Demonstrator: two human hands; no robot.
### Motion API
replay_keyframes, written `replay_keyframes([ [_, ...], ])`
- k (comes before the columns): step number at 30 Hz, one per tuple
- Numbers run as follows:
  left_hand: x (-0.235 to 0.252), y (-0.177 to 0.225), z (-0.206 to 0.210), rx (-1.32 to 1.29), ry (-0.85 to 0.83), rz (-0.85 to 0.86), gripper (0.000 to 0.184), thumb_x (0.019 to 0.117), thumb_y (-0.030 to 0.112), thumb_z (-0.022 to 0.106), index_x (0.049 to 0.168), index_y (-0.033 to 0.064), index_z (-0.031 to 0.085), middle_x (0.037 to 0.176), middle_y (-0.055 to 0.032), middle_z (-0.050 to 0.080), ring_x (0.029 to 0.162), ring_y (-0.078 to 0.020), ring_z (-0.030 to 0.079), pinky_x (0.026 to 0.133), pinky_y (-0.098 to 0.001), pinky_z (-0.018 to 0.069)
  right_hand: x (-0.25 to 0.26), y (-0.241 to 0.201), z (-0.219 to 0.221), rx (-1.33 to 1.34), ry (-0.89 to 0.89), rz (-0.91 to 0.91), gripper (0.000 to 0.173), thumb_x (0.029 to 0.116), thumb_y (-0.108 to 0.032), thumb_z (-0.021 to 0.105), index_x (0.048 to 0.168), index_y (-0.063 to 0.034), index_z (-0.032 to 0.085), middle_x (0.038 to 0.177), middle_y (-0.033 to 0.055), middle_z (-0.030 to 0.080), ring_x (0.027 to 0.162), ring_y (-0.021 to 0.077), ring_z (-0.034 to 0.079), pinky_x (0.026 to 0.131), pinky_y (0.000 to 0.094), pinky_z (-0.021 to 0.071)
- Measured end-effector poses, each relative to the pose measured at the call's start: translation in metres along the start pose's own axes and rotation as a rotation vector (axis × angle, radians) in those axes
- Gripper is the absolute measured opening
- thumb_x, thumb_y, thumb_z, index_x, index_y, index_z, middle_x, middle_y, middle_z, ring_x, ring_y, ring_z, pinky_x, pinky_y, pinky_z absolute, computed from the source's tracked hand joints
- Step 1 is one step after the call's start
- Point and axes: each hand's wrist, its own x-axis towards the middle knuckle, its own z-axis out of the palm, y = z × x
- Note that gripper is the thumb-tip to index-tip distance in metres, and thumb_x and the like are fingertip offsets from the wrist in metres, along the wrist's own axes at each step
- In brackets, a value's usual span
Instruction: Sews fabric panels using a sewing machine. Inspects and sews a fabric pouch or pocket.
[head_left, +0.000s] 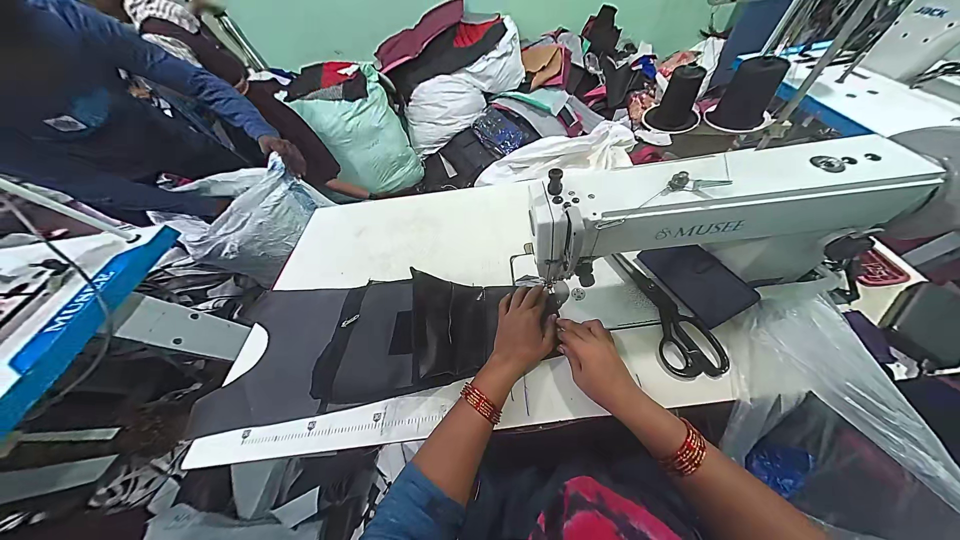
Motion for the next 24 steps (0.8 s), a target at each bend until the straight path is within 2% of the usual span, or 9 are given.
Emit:
replay_keyframes([
  [24, 0.013, -0.007, 0.0, 0.031, -0.005, 0.006, 0.052, 0.1047, 0.038, 0.041, 0.145, 0.0106, 0.058, 0.159, -0.006, 0.047, 0.153, -0.0293, 0.032, 0.121, -0.0583, 0.0215, 0.012, -0.003, -0.003, -0.034, -0.065, 0.065, 0.027, 0.1019, -0.012, 0.054, 0.118, -0.0029, 0.074, 0.14, 0.0121, 0.065, 0.117, 0.0393, 0.063, 0.1, 0.0562, 0.0468],
])
